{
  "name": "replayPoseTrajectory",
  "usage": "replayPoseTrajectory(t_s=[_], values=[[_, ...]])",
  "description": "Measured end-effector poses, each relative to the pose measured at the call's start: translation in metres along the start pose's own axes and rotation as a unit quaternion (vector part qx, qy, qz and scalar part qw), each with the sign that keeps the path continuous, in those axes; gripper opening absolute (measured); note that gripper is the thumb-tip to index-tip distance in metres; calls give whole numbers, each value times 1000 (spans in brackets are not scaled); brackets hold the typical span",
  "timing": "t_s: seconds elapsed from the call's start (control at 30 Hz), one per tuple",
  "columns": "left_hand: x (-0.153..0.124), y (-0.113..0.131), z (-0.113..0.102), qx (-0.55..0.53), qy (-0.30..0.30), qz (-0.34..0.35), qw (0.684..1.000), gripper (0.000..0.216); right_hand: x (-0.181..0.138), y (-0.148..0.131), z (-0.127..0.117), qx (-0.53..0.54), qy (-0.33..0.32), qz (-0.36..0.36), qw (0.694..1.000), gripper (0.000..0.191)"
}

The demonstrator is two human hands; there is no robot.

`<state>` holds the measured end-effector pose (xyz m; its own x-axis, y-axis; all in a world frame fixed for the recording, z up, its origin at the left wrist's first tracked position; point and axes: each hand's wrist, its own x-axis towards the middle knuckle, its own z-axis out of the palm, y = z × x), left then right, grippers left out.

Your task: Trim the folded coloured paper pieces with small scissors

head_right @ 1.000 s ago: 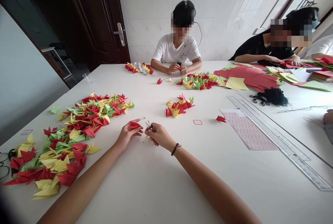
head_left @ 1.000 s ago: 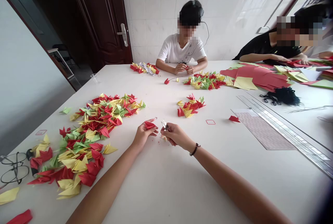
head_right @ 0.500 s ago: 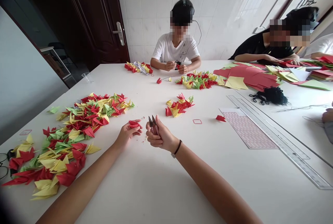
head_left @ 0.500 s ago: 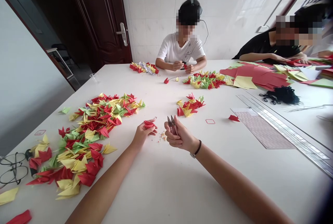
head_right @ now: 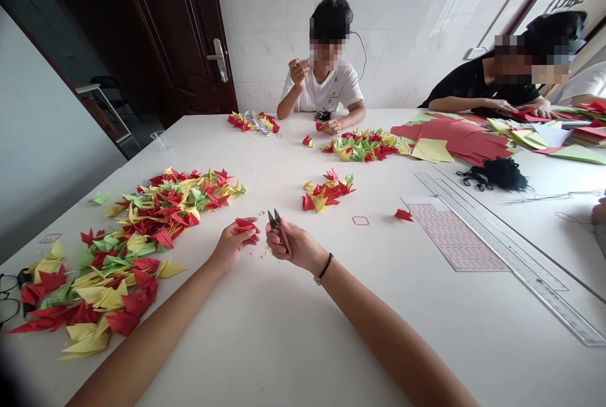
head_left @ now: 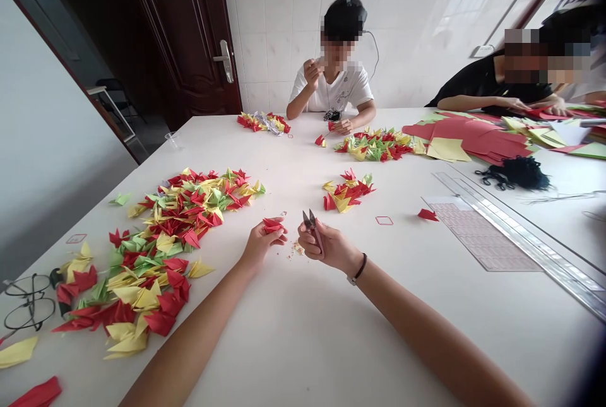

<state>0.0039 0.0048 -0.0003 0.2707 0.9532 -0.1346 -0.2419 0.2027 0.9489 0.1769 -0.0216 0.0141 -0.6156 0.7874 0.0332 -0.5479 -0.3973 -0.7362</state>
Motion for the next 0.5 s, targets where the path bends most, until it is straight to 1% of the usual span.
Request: replayPoseTrajectory(t_s=[0.13,0.27,0.5], values=[[-1,1,1,-2,4,-5,1000,33,0,1,-1,3,5,-7,1000,30],[-1,1,1,4,4,-1,1000,32,-1,1,2,-16,1,-2,1000,28],[-1,1,1,6,5,-2,1000,31,-1,2,2,-44,9,-16,999,25]])
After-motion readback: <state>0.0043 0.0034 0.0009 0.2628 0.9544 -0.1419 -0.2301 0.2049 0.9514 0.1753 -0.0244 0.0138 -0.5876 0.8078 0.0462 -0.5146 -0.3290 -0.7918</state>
